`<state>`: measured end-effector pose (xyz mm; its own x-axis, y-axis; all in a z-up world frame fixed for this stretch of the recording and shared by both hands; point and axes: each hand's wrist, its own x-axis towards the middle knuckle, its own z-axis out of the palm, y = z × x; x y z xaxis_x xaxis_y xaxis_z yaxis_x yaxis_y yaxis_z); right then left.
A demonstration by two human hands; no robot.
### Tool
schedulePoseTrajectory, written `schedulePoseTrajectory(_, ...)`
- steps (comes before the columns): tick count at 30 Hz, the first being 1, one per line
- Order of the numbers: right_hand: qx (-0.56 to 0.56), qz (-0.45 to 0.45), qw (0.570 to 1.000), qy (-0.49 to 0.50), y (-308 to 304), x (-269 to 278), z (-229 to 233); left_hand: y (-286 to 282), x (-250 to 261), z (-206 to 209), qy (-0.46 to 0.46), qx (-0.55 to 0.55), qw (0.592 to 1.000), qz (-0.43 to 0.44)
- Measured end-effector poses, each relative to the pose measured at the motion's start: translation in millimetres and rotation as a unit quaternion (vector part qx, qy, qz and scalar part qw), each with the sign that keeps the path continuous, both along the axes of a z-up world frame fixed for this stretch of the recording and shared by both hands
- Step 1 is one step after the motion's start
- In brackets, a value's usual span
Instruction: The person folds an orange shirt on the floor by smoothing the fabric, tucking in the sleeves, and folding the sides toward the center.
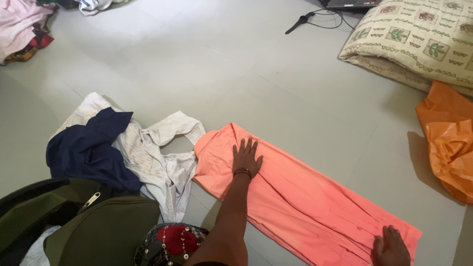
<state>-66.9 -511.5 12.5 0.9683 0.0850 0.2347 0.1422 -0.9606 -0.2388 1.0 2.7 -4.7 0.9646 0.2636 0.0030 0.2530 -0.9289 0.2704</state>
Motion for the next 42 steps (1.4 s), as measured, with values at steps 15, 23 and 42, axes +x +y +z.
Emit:
schedulePoseTrajectory(15, -0.016, -0.005, 1.000, 0.001, -4, 3, -2, -2, 1, 0, 0.020, 0.023, 1.000, 0.002)
schedulePoseTrajectory(23, -0.004, 0.016, 0.997, -0.069, -7, -1, -12, -2, 3, -4, 0.022, 0.021, 1.000, 0.002)
schedulePoseTrajectory(42, 0.037, 0.011, 0.999, -0.031, -49, 23, -68, 1, 1, -2, -0.006, -0.007, 1.000, 0.005)
